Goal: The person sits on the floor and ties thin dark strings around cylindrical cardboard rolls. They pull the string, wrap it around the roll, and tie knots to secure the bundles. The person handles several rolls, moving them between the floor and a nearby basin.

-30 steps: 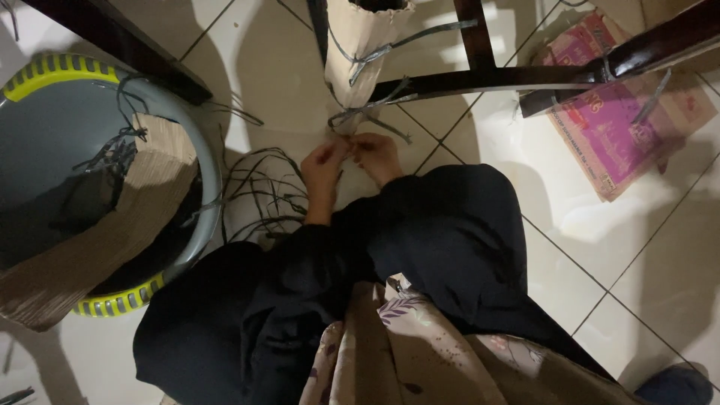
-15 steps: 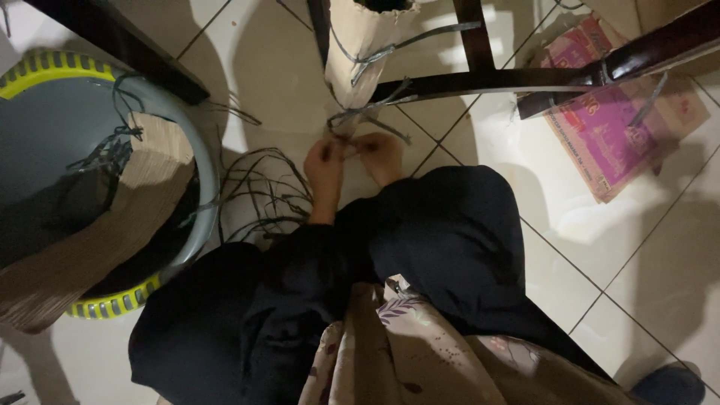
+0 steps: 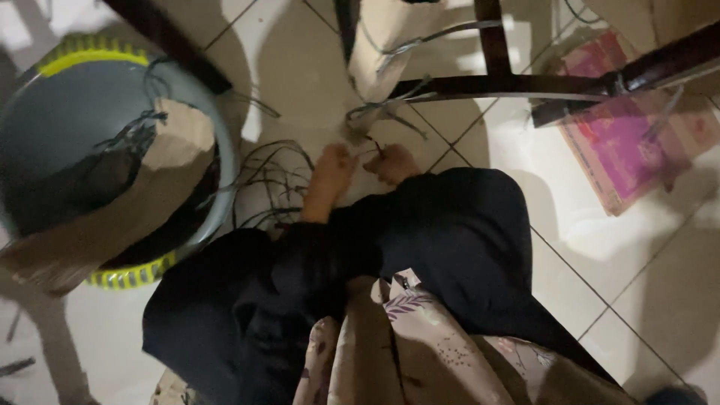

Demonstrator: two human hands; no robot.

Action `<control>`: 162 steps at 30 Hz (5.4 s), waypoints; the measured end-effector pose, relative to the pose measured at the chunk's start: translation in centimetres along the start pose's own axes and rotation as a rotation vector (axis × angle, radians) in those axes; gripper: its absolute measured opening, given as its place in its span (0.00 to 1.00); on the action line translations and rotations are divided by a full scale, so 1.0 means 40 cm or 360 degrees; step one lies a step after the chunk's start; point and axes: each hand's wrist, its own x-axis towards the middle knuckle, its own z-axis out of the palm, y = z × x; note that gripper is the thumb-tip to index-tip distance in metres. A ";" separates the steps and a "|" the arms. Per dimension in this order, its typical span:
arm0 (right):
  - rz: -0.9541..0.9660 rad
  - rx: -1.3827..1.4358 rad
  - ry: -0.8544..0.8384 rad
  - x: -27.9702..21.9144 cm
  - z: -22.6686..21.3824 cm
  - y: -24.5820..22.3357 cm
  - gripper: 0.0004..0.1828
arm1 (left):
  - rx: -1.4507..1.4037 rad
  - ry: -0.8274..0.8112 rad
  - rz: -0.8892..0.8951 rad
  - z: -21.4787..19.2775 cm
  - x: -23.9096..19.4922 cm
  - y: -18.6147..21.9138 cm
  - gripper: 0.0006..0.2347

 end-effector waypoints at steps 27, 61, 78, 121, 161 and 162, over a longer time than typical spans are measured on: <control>-0.1491 0.0173 0.0089 0.055 0.530 -0.084 0.10 | 0.1246 0.0052 0.0187 -0.154 -0.463 0.002 0.13; -0.1838 -0.0711 0.0091 -0.209 0.659 -0.549 0.20 | 0.0645 0.1156 0.0428 -0.484 -0.670 -0.169 0.13; -0.1756 -0.1232 0.0148 0.015 0.936 -0.602 0.11 | 0.0458 0.0390 -0.0051 -0.614 -0.683 -0.092 0.19; -0.1196 0.0904 0.0798 -0.343 0.067 0.063 0.12 | 0.0360 0.0224 0.0906 -0.154 -0.676 0.156 0.12; -0.1859 -0.0180 0.1027 -0.391 0.238 -0.160 0.05 | 0.0296 0.1149 0.1051 -0.195 -0.931 -0.027 0.09; -0.1892 -0.0132 0.1105 -0.361 0.258 -0.160 0.11 | 0.0316 0.1190 0.1028 -0.211 -0.950 -0.042 0.09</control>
